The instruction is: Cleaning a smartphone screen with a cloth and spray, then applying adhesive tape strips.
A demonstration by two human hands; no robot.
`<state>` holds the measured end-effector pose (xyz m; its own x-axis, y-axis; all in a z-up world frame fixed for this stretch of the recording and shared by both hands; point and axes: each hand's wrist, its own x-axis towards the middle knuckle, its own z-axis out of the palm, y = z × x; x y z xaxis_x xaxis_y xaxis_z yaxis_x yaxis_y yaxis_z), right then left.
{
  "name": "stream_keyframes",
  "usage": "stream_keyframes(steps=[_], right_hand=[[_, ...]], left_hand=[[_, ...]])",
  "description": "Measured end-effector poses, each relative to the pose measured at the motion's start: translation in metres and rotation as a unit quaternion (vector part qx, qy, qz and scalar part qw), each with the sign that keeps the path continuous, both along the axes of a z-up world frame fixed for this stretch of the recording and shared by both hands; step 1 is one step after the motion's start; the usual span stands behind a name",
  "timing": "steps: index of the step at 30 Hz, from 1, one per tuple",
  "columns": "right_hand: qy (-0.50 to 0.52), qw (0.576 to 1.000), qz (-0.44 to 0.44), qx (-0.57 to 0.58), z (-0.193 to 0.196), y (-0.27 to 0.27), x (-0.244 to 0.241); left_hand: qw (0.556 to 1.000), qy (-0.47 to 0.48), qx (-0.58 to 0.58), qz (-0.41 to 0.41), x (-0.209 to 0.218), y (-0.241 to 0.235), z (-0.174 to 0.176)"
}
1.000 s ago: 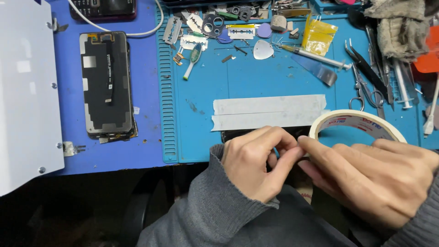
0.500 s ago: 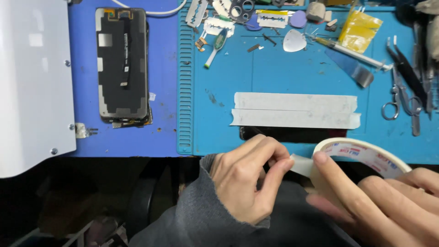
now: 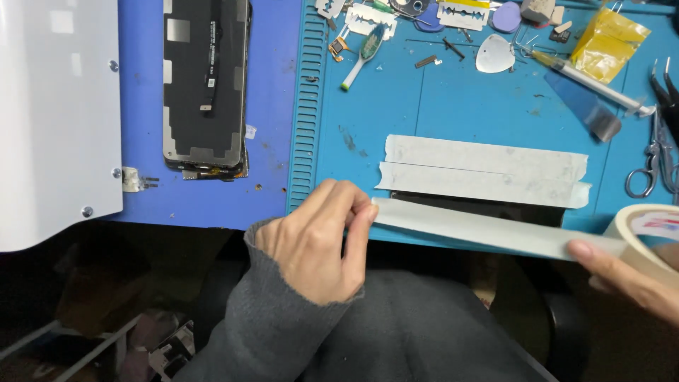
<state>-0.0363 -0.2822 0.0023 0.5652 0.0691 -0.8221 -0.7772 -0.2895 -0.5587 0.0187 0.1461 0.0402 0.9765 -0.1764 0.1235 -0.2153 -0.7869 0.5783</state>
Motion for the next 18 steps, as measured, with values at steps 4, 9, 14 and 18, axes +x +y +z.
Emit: stream_keyframes(steps=[4, 9, 14, 18], right_hand=[[0.063, 0.912, -0.009, -0.406, -0.014, 0.024, 0.002], [0.087, 0.927, -0.098, -0.351, 0.019, 0.065, 0.040], [0.082, 0.935, -0.128, -0.321, -0.007, 0.053, 0.043], [0.062, 0.931, -0.142, -0.330, -0.022, 0.050, 0.040]], left_hand=[[1.000, 0.021, 0.009, 0.012, 0.005, 0.000, -0.002], [0.999, 0.044, 0.008, 0.001, 0.005, 0.002, -0.001], [0.999, 0.014, 0.036, 0.003, 0.003, -0.004, -0.005], [0.997, 0.026, 0.065, 0.014, 0.004, -0.007, -0.004]])
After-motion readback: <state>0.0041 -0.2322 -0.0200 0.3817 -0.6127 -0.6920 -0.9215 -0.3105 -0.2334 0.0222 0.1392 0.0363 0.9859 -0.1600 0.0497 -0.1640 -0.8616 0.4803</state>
